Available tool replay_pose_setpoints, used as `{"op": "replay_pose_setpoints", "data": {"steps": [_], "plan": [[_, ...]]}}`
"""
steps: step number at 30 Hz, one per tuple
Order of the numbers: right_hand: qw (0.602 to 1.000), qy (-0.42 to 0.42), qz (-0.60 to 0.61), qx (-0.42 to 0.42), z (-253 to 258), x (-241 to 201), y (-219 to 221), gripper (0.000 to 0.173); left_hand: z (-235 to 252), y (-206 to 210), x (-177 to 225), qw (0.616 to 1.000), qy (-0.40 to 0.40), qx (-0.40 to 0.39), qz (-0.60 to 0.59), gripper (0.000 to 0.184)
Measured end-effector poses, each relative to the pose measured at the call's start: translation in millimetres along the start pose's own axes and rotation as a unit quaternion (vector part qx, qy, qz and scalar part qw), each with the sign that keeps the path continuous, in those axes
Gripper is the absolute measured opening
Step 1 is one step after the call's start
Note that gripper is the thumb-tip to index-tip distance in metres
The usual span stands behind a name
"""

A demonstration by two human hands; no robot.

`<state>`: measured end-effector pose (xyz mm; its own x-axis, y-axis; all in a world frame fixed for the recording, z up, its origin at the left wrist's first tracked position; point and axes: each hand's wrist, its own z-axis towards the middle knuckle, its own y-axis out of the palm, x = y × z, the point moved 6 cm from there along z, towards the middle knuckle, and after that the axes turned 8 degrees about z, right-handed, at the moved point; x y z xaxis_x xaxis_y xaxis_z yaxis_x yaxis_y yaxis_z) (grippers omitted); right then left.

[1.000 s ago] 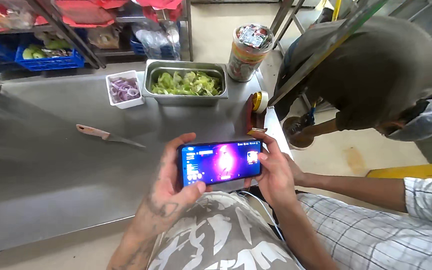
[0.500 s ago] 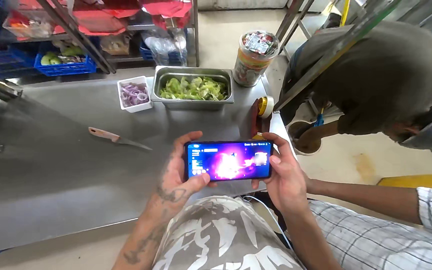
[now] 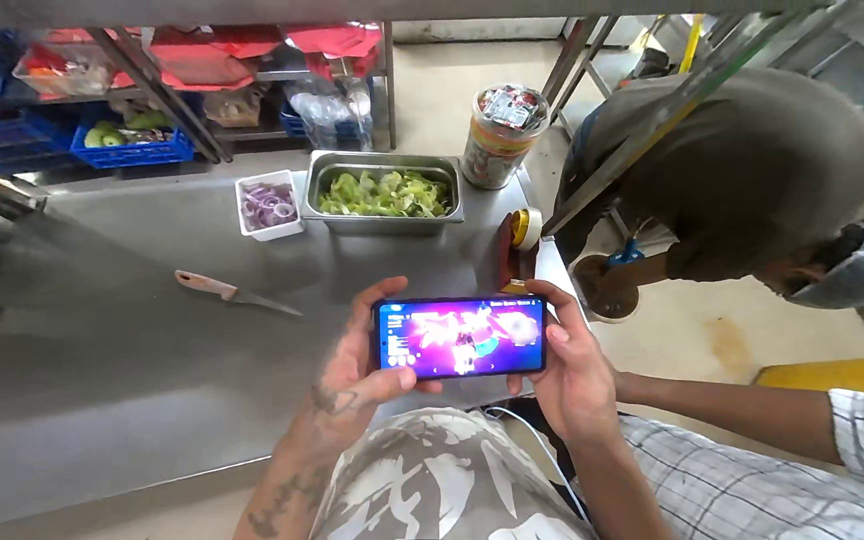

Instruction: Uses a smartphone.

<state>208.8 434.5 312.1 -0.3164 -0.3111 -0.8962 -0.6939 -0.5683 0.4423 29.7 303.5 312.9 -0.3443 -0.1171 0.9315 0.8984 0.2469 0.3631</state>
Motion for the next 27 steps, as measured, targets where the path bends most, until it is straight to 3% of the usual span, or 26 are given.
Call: {"op": "replay_pose_setpoints", "data": {"steps": [3,8,12,18,21,23,25,27], "plan": [[1.0,-0.006,0.022,-0.014,0,-1,6,0.055,1,1,-4,0.991,0.017,-0.059,-0.117,0.077],[0.997,0.005,0.04,-0.064,1,-9,12,0.061,-3,-1,-7,0.943,0.025,-0.172,-0.284,0.072],[0.996,0.015,0.008,-0.088,1,-10,16,0.066,-7,3,-12,0.919,0.031,-0.195,-0.341,0.067],[0.991,0.013,-0.081,-0.109,-2,-8,20,0.076,-7,13,-11,0.903,0.047,-0.205,-0.375,0.077],[0.974,-0.069,-0.189,-0.104,-2,-27,22,0.085,-6,15,-11,0.908,0.038,-0.195,-0.37,0.076],[0.966,-0.145,-0.195,-0.089,-10,-55,28,0.087,-4,17,-11,0.913,0.036,-0.191,-0.359,0.076],[0.946,-0.238,-0.167,-0.14,-27,-85,43,0.08,-2,17,-10,0.914,0.025,-0.191,-0.358,0.075],[0.917,-0.276,-0.157,-0.243,-51,-109,69,0.067,-1,18,-10,0.915,0.02,-0.197,-0.351,0.075]]}}
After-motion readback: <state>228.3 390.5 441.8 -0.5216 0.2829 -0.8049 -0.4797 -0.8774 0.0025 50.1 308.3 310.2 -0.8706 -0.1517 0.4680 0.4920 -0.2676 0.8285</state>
